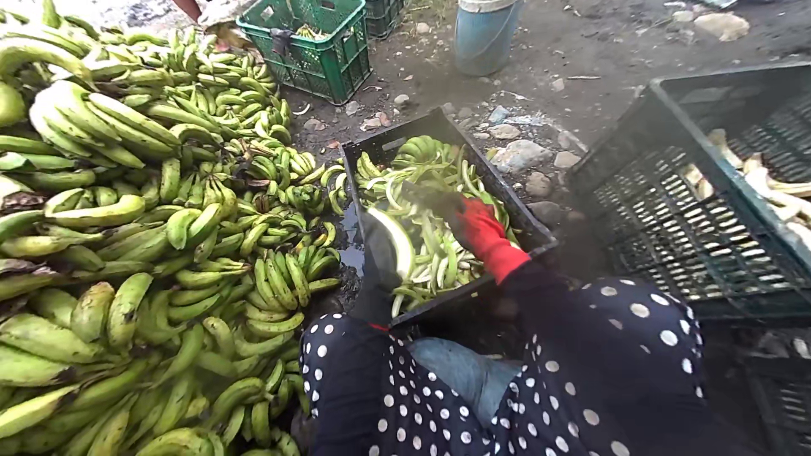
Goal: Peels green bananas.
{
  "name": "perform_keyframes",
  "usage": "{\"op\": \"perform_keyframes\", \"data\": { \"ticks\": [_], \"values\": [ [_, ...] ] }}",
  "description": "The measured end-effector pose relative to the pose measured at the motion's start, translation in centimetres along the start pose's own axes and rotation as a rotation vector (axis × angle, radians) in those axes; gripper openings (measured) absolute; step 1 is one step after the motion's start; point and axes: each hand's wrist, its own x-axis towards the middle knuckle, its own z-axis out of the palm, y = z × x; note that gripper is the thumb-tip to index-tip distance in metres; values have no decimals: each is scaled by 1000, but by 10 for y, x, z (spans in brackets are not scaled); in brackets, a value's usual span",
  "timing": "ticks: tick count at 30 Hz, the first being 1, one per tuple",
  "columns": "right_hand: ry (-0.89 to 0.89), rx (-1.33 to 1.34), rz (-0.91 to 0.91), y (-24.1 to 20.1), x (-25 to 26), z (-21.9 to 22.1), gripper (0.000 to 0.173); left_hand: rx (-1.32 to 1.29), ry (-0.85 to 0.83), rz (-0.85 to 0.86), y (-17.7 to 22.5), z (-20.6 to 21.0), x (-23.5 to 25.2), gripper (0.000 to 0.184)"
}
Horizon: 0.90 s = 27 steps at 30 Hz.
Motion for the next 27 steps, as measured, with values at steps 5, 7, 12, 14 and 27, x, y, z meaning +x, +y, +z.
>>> {"op": "perform_keyframes", "data": {
  "ticks": [5, 7, 12, 14, 27],
  "values": [
    [-195, -156, -78, -27, -35, 11, 50, 6, 640, 50, 0, -10, 24, 64],
    [-169, -181, -124, -29, -44, 17, 52, 87, 668, -6, 1, -16, 23, 61],
    [-155, -128, -3, -24, -16, 11, 43, 44, -125, -50, 9, -17, 0, 45],
    [-155, -94, 29, -13, -2, 7, 39, 19, -398, -76, 13, -10, -4, 44],
    [-66, -185, -217, -18, -34, 30, 55, -167, 363, 24, -39, -35, 27, 44]
  ]
}}
